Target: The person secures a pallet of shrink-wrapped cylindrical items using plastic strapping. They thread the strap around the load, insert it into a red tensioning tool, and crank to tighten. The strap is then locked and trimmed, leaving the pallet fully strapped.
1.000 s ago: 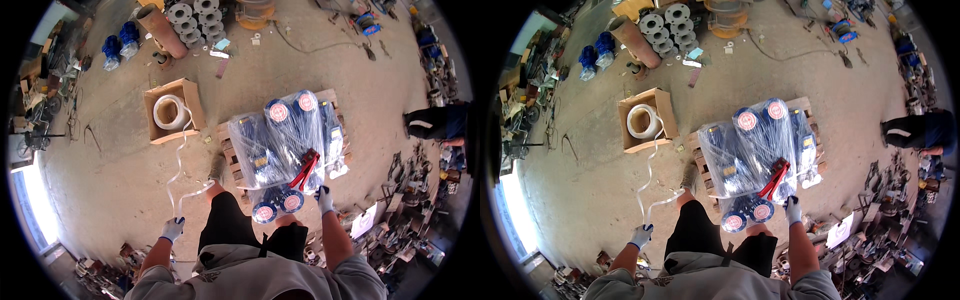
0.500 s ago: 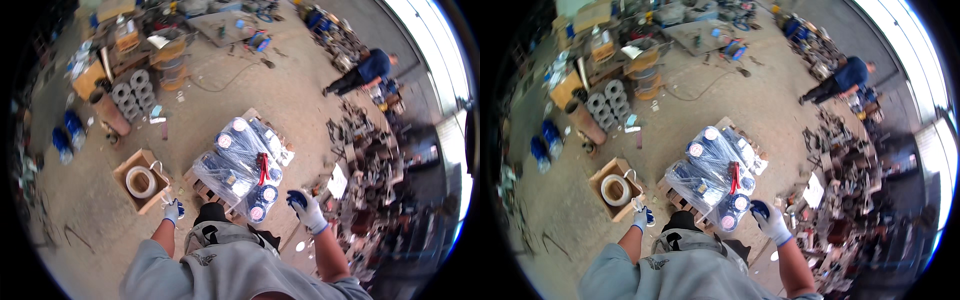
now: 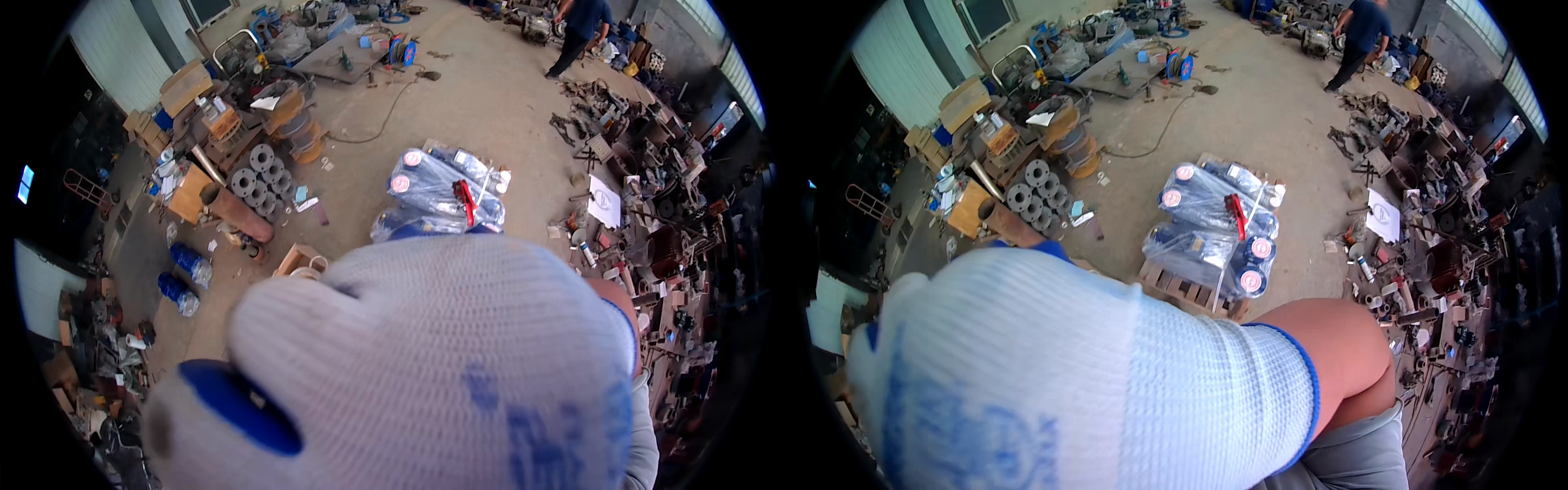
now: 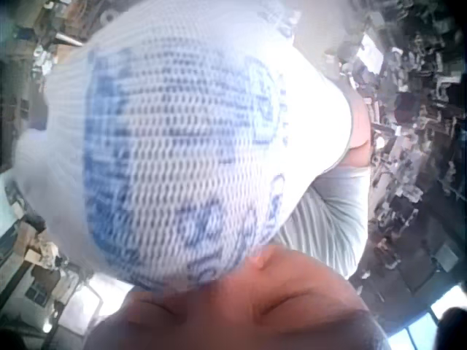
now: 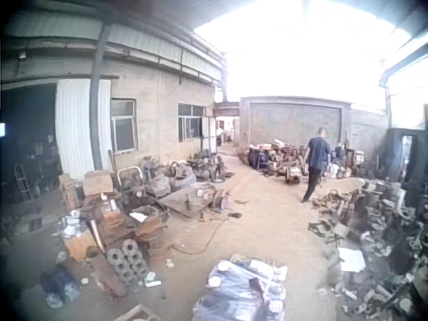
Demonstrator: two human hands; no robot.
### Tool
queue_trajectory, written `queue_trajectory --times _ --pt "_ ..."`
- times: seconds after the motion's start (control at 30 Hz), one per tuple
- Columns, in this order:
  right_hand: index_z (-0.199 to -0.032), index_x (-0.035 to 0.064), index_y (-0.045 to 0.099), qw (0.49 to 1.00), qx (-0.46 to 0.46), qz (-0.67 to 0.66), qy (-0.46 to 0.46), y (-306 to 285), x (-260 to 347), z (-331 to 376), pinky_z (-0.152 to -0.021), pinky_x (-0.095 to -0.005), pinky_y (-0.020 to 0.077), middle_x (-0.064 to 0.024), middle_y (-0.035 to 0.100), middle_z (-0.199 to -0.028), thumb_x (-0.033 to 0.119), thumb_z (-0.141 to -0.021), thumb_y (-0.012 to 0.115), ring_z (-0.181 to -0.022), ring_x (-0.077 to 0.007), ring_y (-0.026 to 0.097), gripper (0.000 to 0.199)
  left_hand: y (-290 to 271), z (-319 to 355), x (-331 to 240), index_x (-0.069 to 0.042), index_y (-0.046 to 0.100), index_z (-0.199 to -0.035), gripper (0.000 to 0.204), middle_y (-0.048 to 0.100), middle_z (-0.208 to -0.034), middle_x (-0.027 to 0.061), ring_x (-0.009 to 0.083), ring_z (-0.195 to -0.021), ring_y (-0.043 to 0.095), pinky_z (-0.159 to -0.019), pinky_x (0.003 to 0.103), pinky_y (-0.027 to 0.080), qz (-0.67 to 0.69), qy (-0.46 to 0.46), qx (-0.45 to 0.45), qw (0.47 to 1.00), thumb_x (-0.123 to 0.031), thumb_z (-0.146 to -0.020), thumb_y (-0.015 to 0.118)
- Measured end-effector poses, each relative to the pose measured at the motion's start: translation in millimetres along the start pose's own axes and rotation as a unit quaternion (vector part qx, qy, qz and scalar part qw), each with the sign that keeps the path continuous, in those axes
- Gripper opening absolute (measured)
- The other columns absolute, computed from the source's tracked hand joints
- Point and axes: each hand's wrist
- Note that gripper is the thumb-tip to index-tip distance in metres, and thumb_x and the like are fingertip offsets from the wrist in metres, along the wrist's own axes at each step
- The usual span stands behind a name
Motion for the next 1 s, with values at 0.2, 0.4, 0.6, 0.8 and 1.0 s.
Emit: queue_trajectory --times 0.2,0.4,0.6,0.8,1.0 --pt "-0.112 0.0104 0.068 0.988 0.007 -0.079 -0.134 47.0 69.6 -50.0 -0.071 -0.0368 0.055 -0.0105 0.067 -0.116 0.021 -0.082 0.071 -0.083 -0.0276 0.066 0.032 -57.5 96.9 70.0 0.0 0.068 -0.101 0.032 0.07 -0.077 0.0099 0.0197 -0.06 0.067 -0.056 0.033 0.057 -0.017 -0.035 -0.027 0.999 -0.029 -0.111 0.057" --pt "-0.111 0.01 0.068 0.977 0.015 -0.108 -0.185 109.2 116.9 -112.2 -0.07 -0.0374 0.0543 -0.0106 0.068 -0.114 0.021 -0.082 0.072 -0.081 -0.0277 0.066 0.031 -100.3 122.1 100.1 0.0 0.068 -0.101 0.03 0.07 -0.077 0.0094 0.0189 -0.06 0.066 -0.056 0.032 0.057 -0.017 -0.021 -0.005 1.0 -0.028 -0.11 0.058" --pt "-0.109 0.0096 0.069 0.958 0.026 -0.168 -0.229 190.2 140.1 -188.1 -0.069 -0.038 0.0536 -0.0107 0.068 -0.113 0.021 -0.083 0.072 -0.08 -0.0278 0.065 0.029 -224.6 157.4 186.4 -0.001 0.069 -0.101 0.029 0.069 -0.077 0.0089 0.0182 -0.061 0.065 -0.057 0.032 0.056 0.026 -0.064 -0.074 0.995 -0.026 -0.11 0.06" --pt "-0.108 0.0093 0.069 0.968 0.045 -0.16 -0.187 228.6 180.6 -242.6 -0.068 -0.0386 0.0529 -0.0107 0.068 -0.111 0.022 -0.083 0.072 -0.078 -0.0278 0.065 0.028 -322.2 148.6 213.3 -0.001 0.069 -0.1 0.027 0.069 -0.077 0.0084 0.0175 -0.061 0.064 -0.057 0.031 0.055 0.03 -0.099 -0.091 0.99 -0.025 -0.109 0.061" --pt "-0.106 0.0089 0.069 0.967 0.081 -0.189 -0.152 269.9 187.2 -297.2 -0.067 -0.0392 0.0523 -0.0108 0.069 -0.109 0.022 -0.083 0.073 -0.077 -0.0279 0.064 0.027 -415.1 177.3 284.2 -0.001 0.069 -0.1 0.025 0.069 -0.077 0.0079 0.0167 -0.061 0.064 -0.057 0.031 0.054 0.074 -0.134 -0.137 0.979 -0.024 -0.108 0.063"
Point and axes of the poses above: each hand's wrist, its own z-axis away from the middle knuckle, its own y-axis out of the palm, x = y × z
